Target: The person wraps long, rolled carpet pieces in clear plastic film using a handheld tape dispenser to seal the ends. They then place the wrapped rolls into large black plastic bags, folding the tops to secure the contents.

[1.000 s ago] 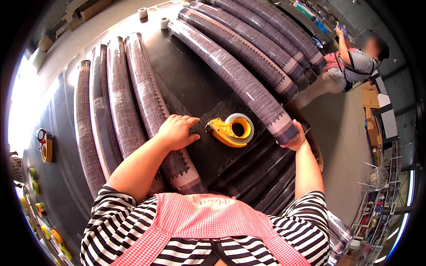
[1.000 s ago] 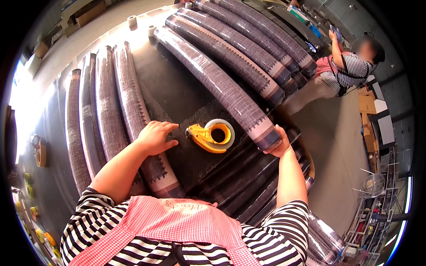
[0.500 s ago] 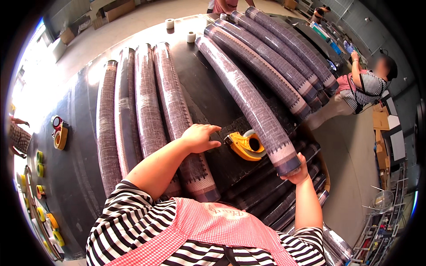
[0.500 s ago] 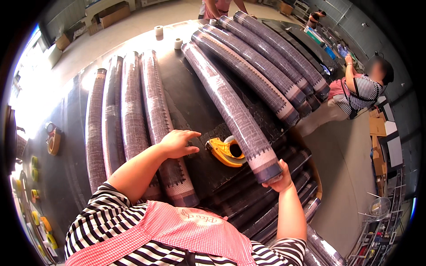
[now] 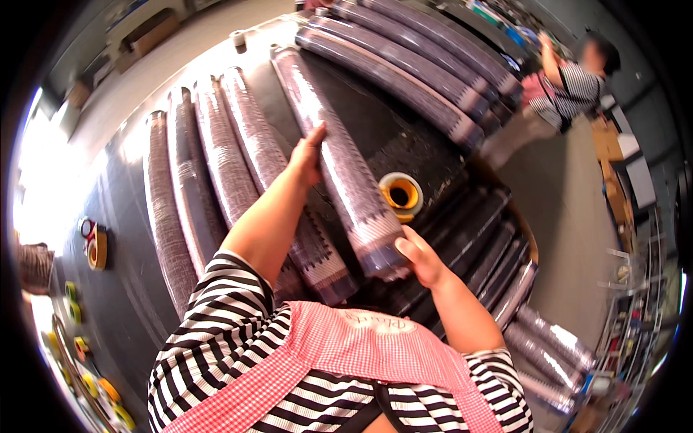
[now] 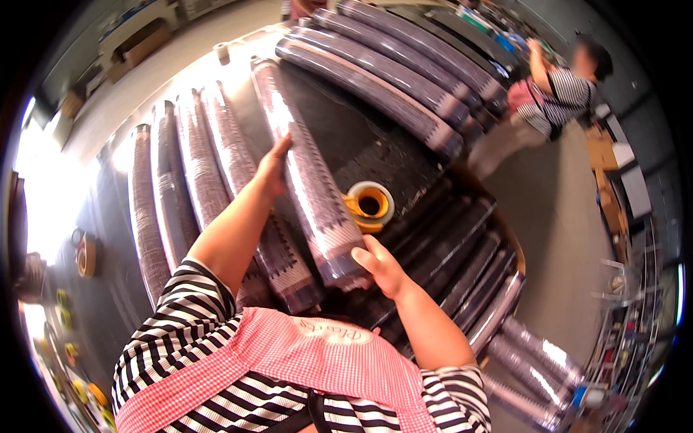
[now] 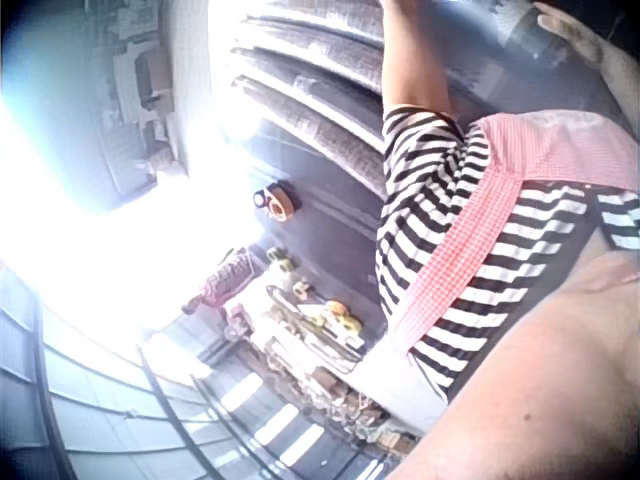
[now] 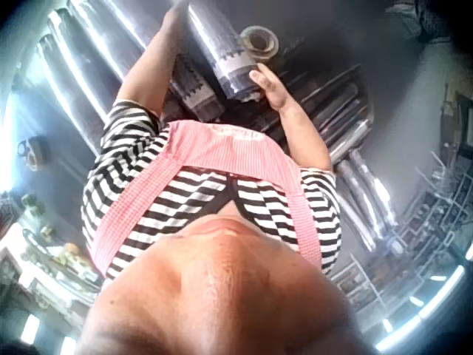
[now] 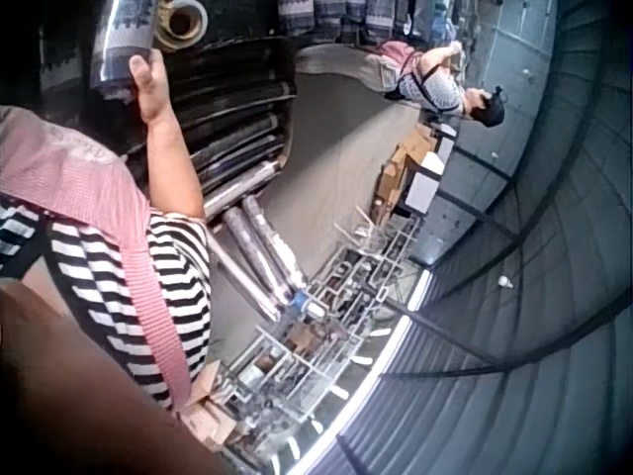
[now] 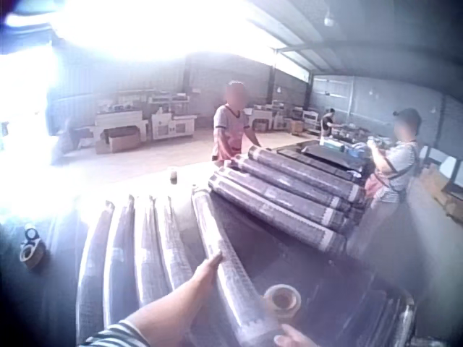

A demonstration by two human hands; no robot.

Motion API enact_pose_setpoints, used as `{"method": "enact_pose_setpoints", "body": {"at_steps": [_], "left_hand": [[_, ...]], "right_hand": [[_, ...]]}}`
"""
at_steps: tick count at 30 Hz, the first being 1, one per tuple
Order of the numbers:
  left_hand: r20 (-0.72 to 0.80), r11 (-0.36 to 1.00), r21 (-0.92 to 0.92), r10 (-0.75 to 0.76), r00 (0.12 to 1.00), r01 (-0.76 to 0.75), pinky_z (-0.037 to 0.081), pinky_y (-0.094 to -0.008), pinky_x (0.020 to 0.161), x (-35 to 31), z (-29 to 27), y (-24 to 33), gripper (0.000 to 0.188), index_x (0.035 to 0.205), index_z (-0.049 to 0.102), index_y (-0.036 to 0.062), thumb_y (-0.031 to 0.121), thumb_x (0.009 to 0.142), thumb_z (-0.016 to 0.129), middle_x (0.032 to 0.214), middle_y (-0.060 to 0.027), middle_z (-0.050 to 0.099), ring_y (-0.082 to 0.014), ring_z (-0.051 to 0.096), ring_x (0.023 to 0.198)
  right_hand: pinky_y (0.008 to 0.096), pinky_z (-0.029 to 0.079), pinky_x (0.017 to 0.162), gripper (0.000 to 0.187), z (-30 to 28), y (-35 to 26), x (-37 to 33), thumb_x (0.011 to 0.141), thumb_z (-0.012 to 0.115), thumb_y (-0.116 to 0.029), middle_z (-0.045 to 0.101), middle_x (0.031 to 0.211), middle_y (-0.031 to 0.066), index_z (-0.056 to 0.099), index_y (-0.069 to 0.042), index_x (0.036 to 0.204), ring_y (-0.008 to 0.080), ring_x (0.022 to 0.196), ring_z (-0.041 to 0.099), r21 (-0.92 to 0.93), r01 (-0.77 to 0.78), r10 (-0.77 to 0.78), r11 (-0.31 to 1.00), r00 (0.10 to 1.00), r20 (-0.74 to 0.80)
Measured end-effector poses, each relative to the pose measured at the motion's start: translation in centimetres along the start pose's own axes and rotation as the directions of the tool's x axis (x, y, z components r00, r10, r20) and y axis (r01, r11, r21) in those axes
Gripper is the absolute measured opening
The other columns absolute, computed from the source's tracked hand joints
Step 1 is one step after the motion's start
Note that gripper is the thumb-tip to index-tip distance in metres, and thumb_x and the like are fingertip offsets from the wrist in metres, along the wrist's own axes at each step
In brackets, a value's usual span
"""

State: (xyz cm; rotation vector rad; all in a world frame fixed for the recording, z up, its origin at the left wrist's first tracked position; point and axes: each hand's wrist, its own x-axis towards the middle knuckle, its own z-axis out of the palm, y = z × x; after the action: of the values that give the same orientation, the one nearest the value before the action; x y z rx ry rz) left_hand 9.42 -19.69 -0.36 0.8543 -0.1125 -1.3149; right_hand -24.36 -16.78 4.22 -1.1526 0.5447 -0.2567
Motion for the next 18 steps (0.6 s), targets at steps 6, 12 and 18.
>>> {"method": "enact_pose_setpoints", "body": {"at_steps": [6, 12, 18], "left_hand": [[-0.008, 0.954, 0.055, 0.295, 0.956, -0.294, 0.06, -0.049, 0.076, -7.4, 2.8, -0.2, 0.065, 0.135, 0.038, 0.012, 0.025, 0.085, 0.078, 0.114, -0.0125, 0.06, -0.0279, 0.066, 0.095], [0.44, 0.925, -0.134, 0.378, 0.815, -0.357, 0.053, -0.0419, 0.089, -12.3, 7.0, -2.3, 0.094, 0.148, 0.025, 0.0151, 0.029, 0.078, 0.085, 0.133, -0.0075, 0.055, -0.021, 0.057, 0.116], [0.811, 0.841, 0.146, 0.201, 0.55, -0.522, 0.046, -0.0401, 0.102, -19.3, 12.3, -2.7, 0.066, 0.126, 0.059, 0.0032, 0.028, 0.073, 0.09, 0.122, -0.0096, 0.064, -0.0237, 0.059, 0.116]], "right_hand": [[0.0324, 0.048, 0.093, 0.063, -1.4, 5.0, -2.0, 0.091, 0.063, -0.039, 0.062, 0.121, 0.0075, 0.046, -0.001, 0.139, 0.0159, 0.108, 0.059, 0.218, 0.037, -0.026, 0.975, 0.998, -0.056], [0.0493, 0.042, 0.108, 0.061, -10.9, 15.3, -11.5, 0.087, 0.064, -0.045, 0.062, 0.132, 0.0105, 0.057, -0.005, 0.131, 0.03, 0.125, 0.057, 0.495, 0.323, -0.035, 0.807, 0.862, -0.505], [0.0362, 0.051, 0.093, 0.03, -21.8, 22.8, -24.1, 0.094, 0.055, -0.038, 0.073, 0.101, 0.0035, 0.068, -0.012, 0.101, 0.0228, 0.1, 0.069, 0.259, 0.589, 0.032, 0.766, 0.366, -0.93]]}}
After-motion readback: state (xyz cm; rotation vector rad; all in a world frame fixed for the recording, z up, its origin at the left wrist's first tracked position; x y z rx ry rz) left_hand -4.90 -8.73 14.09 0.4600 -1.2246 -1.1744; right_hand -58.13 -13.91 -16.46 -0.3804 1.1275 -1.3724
